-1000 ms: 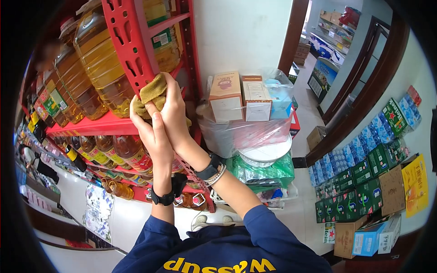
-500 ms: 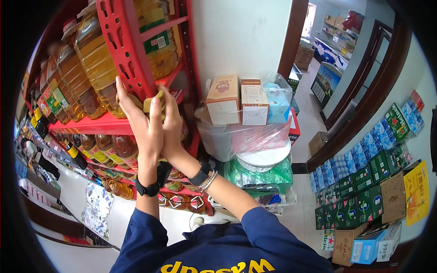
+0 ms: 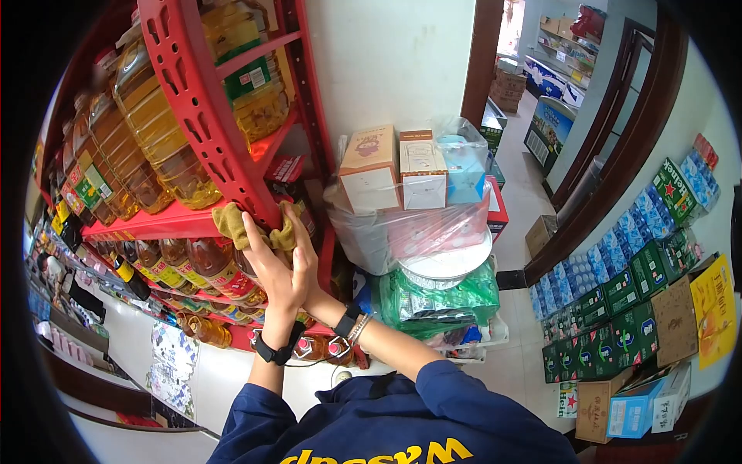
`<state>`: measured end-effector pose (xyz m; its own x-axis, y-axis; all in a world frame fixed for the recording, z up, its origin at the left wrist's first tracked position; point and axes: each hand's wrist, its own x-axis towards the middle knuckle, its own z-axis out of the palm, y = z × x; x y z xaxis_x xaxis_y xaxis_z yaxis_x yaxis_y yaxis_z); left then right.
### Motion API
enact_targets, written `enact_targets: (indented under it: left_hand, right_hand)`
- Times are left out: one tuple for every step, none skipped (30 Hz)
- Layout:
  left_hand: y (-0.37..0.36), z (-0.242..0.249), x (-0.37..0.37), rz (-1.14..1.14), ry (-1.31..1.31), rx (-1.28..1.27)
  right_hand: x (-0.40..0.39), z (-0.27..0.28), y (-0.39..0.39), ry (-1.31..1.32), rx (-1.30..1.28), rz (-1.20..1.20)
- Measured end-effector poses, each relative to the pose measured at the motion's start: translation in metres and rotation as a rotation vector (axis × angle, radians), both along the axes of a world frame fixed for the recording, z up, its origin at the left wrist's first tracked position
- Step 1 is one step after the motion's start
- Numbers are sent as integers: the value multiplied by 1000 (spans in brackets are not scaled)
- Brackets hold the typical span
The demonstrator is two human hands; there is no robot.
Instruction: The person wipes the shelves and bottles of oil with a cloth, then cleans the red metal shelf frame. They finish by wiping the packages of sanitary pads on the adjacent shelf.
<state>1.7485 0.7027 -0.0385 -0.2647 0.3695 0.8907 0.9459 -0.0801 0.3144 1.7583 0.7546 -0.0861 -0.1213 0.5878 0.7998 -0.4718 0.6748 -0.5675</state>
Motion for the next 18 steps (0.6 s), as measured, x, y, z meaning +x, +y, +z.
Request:
enact_targets:
  left_hand:
    - [0,2,-1,-9,6,0]
    - [1,6,-1,-9,8,-3]
    - [1,13,-2,-50,9,19]
    - [2,22,-4,-88,11,43]
    - [3,35,-3,-97,40,72]
    - [4,46,-4,-92,44,75]
    - [5,55,-6,-115,50,106]
    - [7,64,-8,-138,57,135]
    - [10,73,-11,-118,58,180]
    - [11,82,-11,-115,58,179]
    - [13,91,-10,-123,50,197]
    - [15,95,-9,-131,40,215]
    - [16,96,-8,-115,51,231]
    - [17,94,-9,-112,46,229]
    - [17,89,-10,-95,62,221]
    - [17,85,-10,-79,79,214]
    - [16,79,-8,-78,74,181]
    - [15,72,-6,-76,71,180]
  right_hand:
    - [6,11,0,-9,21,-15]
    - [8,17,1,-7,18,-15]
    - [9,25,3,0,7,63]
    - [9,35,5,8,-1,143]
    - [9,51,5,-12,91,-14]
    - [7,63,7,-9,94,-9]
    - [4,73,9,-17,116,-42]
    - [2,84,11,-24,137,-76]
    - [-1,94,13,20,173,-107]
    - [-1,103,13,20,172,-103]
    - [-1,110,14,38,171,-89]
    - [-1,115,15,53,171,-74]
    - [-4,116,17,86,164,-81]
    - [-3,114,17,82,163,-78]
    - [-2,111,17,94,160,-71]
    - [-1,109,16,106,157,-64]
    - [-4,101,17,106,146,-60]
    - [-3,95,17,103,145,-58]
